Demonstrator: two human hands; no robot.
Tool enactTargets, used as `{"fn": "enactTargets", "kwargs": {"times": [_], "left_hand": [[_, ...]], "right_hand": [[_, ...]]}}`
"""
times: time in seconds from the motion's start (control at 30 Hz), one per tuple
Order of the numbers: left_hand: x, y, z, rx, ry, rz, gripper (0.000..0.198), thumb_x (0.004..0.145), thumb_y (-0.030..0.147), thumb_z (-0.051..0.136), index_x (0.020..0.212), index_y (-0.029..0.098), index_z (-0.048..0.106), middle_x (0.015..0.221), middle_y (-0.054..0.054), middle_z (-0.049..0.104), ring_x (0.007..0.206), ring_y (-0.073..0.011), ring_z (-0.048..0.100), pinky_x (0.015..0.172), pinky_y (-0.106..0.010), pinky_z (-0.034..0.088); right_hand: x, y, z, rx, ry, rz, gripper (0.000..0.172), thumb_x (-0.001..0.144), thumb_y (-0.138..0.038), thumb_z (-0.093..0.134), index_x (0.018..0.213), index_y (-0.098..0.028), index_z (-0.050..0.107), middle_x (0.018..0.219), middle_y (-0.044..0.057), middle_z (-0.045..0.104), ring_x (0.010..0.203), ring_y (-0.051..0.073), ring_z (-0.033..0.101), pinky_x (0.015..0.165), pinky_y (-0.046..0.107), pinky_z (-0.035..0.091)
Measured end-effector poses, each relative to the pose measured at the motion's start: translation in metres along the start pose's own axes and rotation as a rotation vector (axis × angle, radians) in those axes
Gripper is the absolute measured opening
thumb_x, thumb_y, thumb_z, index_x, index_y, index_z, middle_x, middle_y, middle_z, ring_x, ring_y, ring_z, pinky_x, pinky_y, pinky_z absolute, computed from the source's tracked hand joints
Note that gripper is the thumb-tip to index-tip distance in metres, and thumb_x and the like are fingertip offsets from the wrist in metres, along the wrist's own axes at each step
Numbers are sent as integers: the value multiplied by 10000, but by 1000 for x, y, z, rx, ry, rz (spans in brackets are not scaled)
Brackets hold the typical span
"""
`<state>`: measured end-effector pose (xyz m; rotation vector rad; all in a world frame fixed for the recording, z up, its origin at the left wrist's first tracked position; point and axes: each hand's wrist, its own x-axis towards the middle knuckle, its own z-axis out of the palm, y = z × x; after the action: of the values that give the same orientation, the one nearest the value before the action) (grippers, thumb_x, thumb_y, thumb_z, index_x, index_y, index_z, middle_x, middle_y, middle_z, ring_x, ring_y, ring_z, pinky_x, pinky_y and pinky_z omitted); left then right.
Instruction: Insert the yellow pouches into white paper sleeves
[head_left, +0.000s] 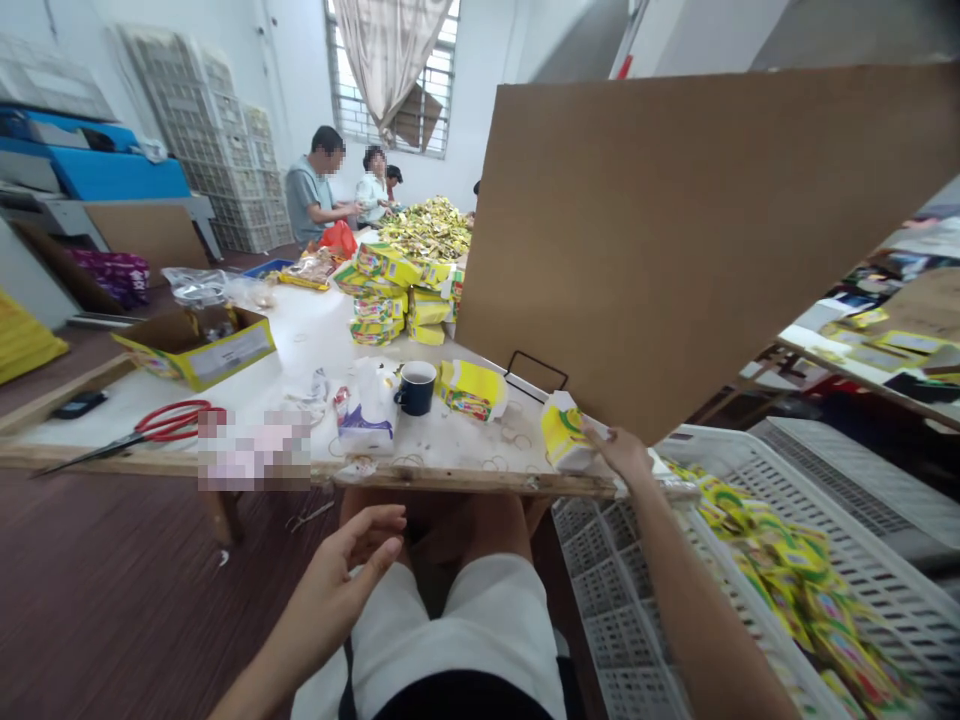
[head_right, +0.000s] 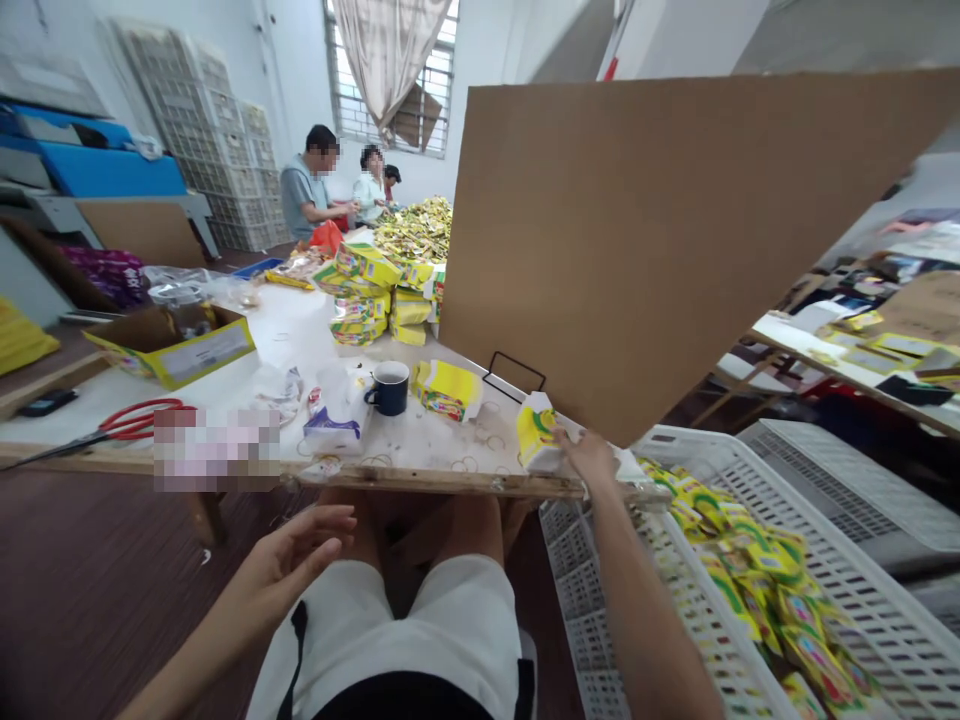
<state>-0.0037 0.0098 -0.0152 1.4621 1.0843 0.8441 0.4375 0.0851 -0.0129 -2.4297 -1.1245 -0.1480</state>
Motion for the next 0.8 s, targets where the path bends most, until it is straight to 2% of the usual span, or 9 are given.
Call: {"fn": "enactTargets", "kwargs": {"times": [0.1, 0.27, 0.4, 0.5, 0.57, 0.6, 0.63, 0.7, 0.8], "left_hand": [[0, -1, -5, 27, 54, 0, 362, 847, 412, 531, 1121, 180, 574, 1120, -119, 652, 1086, -255, 590, 916, -377, 474], [4, -1, -6, 35, 70, 9, 352, 827, 401, 562, 1097, 176, 599, 1106, -118, 670, 1069, -256, 605, 910, -376, 485], [3, 6, 2, -36, 83, -18, 368, 813, 389, 590, 1100, 160, 617, 1110, -129, 683, 1050, -259, 626, 939, -389, 474], [-1, 12, 8, -163, 86, 21, 400, 801, 363, 626, 1146, 161, 601, 1162, -124, 668, 1083, -260, 614, 950, -378, 471], [-3, 12, 9, -220, 106, 39, 404, 800, 354, 639, 1152, 160, 597, 1155, -118, 674, 1054, -264, 626, 915, -367, 492], [-4, 11, 9, -232, 144, 29, 390, 803, 361, 638, 1134, 157, 605, 1119, -113, 691, 1012, -264, 643, 876, -358, 510], [-4, 10, 8, -237, 190, 8, 374, 805, 374, 634, 1107, 154, 615, 1070, -104, 709, 964, -262, 659, 831, -348, 525], [-4, 6, 5, -249, 247, -42, 364, 796, 394, 640, 1067, 152, 623, 993, -83, 728, 887, -253, 676, 766, -330, 539], [-3, 3, 3, -253, 165, -66, 374, 789, 383, 649, 1086, 159, 609, 982, -64, 724, 846, -239, 678, 734, -317, 541]], "right_hand": [[-3, -8, 24, 102, -74, 73, 300, 609, -447, 726, 658, -156, 670, 705, 128, 659, 811, 364, 625, 728, 460, 440], [-7, -4, 7, 337, -9, 94, 329, 646, -433, 653, 777, -132, 643, 890, 194, 661, 1002, 418, 551, 857, 550, 376], [-58, -42, 5, 660, -119, -8, 463, 749, -576, 524, 898, -149, 622, 895, 127, 677, 885, 299, 615, 756, 409, 485], [-143, -93, 20, 922, -381, -128, 447, 766, -598, 547, 890, -174, 622, 803, 65, 682, 699, 225, 637, 618, 323, 506], [-201, -123, 26, 1259, -801, -180, 377, 771, -542, 616, 839, -171, 602, 736, 59, 669, 636, 211, 624, 584, 316, 497], [-224, -135, 25, 1297, -926, -204, 359, 777, -529, 624, 811, -173, 592, 699, 52, 659, 619, 209, 616, 570, 313, 494], [-240, -143, 23, 1288, -938, -246, 328, 784, -496, 635, 817, -173, 591, 710, 56, 660, 634, 213, 612, 583, 320, 496], [-253, -153, 12, 1162, -723, -401, 295, 772, -370, 687, 976, -175, 602, 917, 94, 673, 816, 249, 610, 728, 376, 496], [-245, -155, -8, 896, -455, -761, 588, 726, -143, 718, 1265, -237, 501, 1293, 106, 530, 1112, 292, 475, 959, 459, 365]]}}
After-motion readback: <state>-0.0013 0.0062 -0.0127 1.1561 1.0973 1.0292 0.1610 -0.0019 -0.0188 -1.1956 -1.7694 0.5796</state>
